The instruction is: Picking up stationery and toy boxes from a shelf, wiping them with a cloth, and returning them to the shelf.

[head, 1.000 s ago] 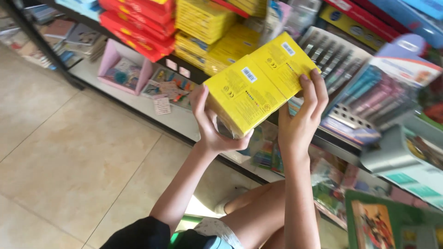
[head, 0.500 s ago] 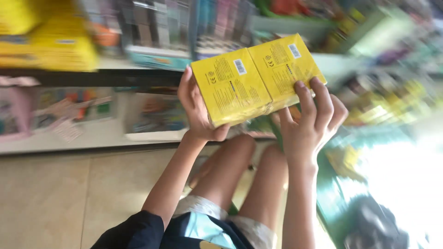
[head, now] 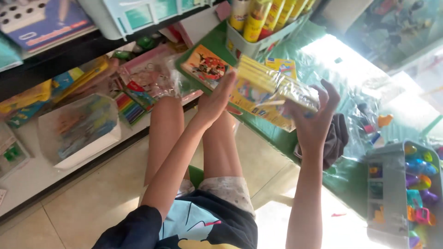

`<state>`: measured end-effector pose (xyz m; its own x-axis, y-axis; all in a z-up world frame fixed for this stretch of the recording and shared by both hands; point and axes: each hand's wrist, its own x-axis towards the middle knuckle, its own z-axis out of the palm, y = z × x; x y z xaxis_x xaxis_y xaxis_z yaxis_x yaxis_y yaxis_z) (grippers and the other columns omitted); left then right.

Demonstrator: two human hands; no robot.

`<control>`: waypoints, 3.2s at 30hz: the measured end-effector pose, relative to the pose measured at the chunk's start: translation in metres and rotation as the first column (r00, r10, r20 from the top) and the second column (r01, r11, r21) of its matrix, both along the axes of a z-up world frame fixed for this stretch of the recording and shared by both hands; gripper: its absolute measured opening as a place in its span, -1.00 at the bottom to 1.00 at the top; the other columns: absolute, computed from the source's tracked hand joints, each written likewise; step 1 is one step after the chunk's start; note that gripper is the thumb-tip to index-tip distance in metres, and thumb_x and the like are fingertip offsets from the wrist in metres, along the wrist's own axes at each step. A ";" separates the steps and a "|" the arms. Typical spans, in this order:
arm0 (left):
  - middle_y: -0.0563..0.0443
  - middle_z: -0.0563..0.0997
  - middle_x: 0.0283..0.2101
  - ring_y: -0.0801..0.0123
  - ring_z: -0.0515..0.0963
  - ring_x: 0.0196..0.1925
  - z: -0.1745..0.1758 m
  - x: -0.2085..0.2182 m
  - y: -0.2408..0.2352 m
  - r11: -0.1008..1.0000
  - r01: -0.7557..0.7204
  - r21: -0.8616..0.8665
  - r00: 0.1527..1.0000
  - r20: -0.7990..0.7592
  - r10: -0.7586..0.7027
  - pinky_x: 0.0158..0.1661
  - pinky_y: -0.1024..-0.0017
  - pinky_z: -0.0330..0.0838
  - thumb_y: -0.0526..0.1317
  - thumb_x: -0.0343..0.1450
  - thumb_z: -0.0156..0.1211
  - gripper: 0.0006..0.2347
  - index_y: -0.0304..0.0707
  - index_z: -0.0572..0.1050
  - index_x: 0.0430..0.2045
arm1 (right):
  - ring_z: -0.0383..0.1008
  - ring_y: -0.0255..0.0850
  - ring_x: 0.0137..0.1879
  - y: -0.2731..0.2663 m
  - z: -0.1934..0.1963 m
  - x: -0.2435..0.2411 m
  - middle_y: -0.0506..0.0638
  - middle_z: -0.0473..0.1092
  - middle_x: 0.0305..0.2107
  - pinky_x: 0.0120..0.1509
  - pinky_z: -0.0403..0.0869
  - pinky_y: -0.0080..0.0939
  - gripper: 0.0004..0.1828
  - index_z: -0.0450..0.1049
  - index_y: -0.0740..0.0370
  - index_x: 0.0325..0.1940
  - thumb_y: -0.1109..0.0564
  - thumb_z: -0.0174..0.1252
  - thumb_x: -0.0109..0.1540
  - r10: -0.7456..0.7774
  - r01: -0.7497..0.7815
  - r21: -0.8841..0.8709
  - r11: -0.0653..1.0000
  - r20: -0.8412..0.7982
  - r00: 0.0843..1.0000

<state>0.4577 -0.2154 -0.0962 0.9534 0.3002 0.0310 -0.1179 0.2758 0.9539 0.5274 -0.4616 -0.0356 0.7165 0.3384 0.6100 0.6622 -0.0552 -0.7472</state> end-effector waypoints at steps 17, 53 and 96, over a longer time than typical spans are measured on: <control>-0.28 0.56 0.01 0.21 0.69 -0.15 -0.027 0.014 -0.055 0.855 -0.246 0.457 0.962 0.008 0.272 -0.30 0.32 0.63 -0.02 0.49 0.22 -0.48 -0.45 0.27 0.21 | 0.32 -0.24 0.15 -0.006 -0.101 0.050 0.06 0.34 0.03 0.32 0.30 -0.27 -0.64 0.32 0.28 0.20 0.01 0.04 0.42 -0.307 0.262 -0.160 0.952 -0.477 0.823; 0.03 0.50 0.09 0.18 0.49 0.15 0.097 -0.210 0.110 -0.208 -0.730 0.652 0.283 0.564 0.776 0.20 0.24 0.38 -0.39 0.50 0.18 -0.57 0.02 0.41 0.28 | 0.10 0.20 0.51 0.288 0.040 -0.159 0.28 0.12 0.40 0.58 0.12 0.21 -0.56 0.23 0.35 0.42 0.29 0.12 0.47 0.106 -0.030 -0.215 0.976 0.354 0.929; -0.21 0.28 0.12 0.27 0.37 0.20 0.083 -0.408 0.256 -0.244 -0.970 -0.009 -0.233 0.326 0.916 0.22 0.30 0.34 -0.07 0.49 0.27 -0.47 -0.43 0.15 0.17 | 0.14 0.31 0.45 0.474 0.032 -0.381 0.42 0.11 0.34 0.52 0.22 0.22 0.04 -0.03 0.32 0.57 0.17 0.48 0.19 0.761 -0.724 -0.260 0.639 0.353 0.545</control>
<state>0.0492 0.0407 -0.0133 -0.5113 0.7903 0.3376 -0.1716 -0.4788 0.8610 0.1468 0.0122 -0.0040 -0.1128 0.6917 0.7133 0.7169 0.5538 -0.4236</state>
